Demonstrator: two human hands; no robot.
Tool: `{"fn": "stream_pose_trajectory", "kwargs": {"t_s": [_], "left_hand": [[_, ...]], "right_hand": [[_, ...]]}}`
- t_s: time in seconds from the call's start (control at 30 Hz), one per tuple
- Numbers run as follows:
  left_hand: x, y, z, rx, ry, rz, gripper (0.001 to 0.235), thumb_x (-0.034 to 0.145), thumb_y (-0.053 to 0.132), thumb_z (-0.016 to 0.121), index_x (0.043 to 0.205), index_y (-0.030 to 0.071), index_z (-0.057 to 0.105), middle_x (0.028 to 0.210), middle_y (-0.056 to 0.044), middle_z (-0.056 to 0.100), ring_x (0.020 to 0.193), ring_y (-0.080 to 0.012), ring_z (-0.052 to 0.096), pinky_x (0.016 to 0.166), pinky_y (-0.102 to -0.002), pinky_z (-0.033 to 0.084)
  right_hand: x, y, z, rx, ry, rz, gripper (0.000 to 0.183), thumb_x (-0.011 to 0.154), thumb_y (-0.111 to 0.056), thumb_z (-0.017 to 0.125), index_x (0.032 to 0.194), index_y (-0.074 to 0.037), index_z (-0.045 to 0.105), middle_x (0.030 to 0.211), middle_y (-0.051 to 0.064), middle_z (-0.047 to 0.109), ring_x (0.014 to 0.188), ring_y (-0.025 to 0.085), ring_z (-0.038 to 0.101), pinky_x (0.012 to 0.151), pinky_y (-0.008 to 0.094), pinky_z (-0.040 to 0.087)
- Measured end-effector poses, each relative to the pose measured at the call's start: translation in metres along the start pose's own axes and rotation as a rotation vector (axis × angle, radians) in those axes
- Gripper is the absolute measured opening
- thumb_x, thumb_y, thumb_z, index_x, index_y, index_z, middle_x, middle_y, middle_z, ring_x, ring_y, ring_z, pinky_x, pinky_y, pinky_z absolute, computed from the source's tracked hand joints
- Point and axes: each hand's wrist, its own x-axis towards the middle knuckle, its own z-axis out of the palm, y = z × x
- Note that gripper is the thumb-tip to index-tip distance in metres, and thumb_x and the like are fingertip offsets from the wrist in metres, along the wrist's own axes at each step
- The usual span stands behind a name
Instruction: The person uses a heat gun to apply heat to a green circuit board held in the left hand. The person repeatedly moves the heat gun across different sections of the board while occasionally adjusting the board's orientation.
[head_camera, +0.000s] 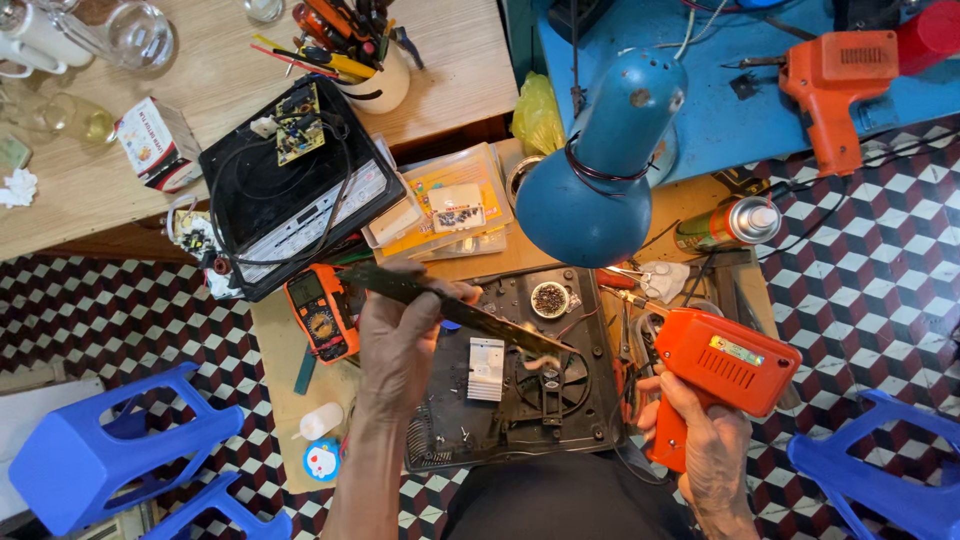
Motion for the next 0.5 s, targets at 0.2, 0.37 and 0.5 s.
{"fn": "stream_pose_trajectory", "kwargs": {"t_s": [0.2, 0.37, 0.5], "left_hand": [[0.012, -0.045, 0.0, -0.27, 0.125, -0.374, 0.039, 0.094, 0.028, 0.068, 0.127, 0.011, 0.059, 0.086, -0.003, 0.063, 0.077, -0.017, 0.065, 0.067, -0.033, 0.057], [0.02, -0.092, -0.01, -0.545, 0.107, -0.53, 0.041, 0.098, 0.028, 0.065, 0.132, 0.007, 0.058, 0.092, -0.002, 0.058, 0.073, -0.0118, 0.053, 0.059, -0.022, 0.048], [0.024, -0.11, -0.015, -0.69, 0.06, -0.566, 0.038, 0.103, 0.025, 0.064, 0.134, 0.005, 0.058, 0.094, -0.002, 0.055, 0.074, -0.0098, 0.051, 0.06, -0.019, 0.047]], "right_hand": [[-0.002, -0.004, 0.006, -0.008, -0.007, 0.056, 0.026, 0.092, -0.018, 0.066, 0.105, 0.004, 0.069, 0.071, 0.016, 0.069, 0.056, 0.018, 0.064, 0.049, 0.03, 0.054], [-0.004, -0.003, 0.008, 0.014, 0.007, 0.071, 0.028, 0.09, -0.018, 0.065, 0.108, 0.003, 0.067, 0.081, 0.015, 0.073, 0.056, 0.017, 0.065, 0.047, 0.03, 0.054], [-0.001, 0.0, 0.005, -0.001, 0.026, 0.086, 0.029, 0.09, -0.019, 0.066, 0.109, 0.003, 0.067, 0.082, 0.016, 0.072, 0.057, 0.018, 0.065, 0.048, 0.03, 0.054]]}}
